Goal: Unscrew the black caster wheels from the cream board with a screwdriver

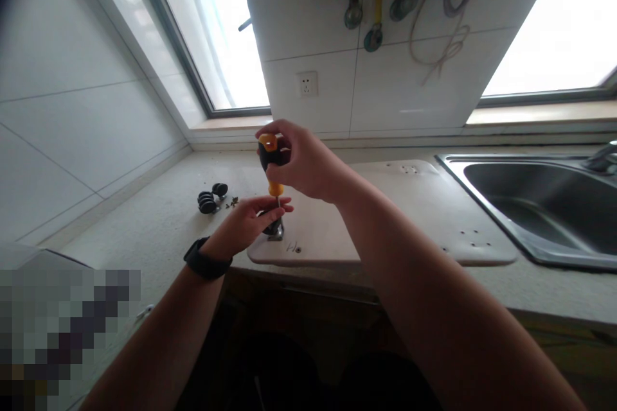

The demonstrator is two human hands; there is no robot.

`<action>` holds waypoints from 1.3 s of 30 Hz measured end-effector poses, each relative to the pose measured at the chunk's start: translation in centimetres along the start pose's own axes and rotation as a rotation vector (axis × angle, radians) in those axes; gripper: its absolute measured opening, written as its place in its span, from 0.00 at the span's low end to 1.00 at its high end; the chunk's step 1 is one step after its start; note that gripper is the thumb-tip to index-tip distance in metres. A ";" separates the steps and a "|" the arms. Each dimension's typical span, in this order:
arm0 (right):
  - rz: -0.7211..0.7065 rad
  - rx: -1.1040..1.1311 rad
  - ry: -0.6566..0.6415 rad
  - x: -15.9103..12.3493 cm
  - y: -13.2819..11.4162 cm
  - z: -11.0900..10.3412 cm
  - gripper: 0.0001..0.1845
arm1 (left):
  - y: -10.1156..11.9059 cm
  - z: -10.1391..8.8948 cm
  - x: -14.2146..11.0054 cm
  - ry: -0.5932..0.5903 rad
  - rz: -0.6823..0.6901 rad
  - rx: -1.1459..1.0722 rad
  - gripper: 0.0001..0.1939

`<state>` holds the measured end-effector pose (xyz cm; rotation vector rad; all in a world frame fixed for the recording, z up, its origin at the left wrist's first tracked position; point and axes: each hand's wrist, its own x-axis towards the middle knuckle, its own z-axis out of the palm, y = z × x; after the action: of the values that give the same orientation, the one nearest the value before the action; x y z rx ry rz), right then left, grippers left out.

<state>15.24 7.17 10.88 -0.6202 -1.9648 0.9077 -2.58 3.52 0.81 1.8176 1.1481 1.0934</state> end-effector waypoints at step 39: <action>0.060 -0.103 0.134 0.7 -0.2 1.4 0.15 | 0.2 0.0 0.1 0.085 0.008 0.031 0.09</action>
<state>13.66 7.02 10.83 -0.7831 -1.8900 0.7837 -2.51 3.53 0.99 1.8155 1.2147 1.1735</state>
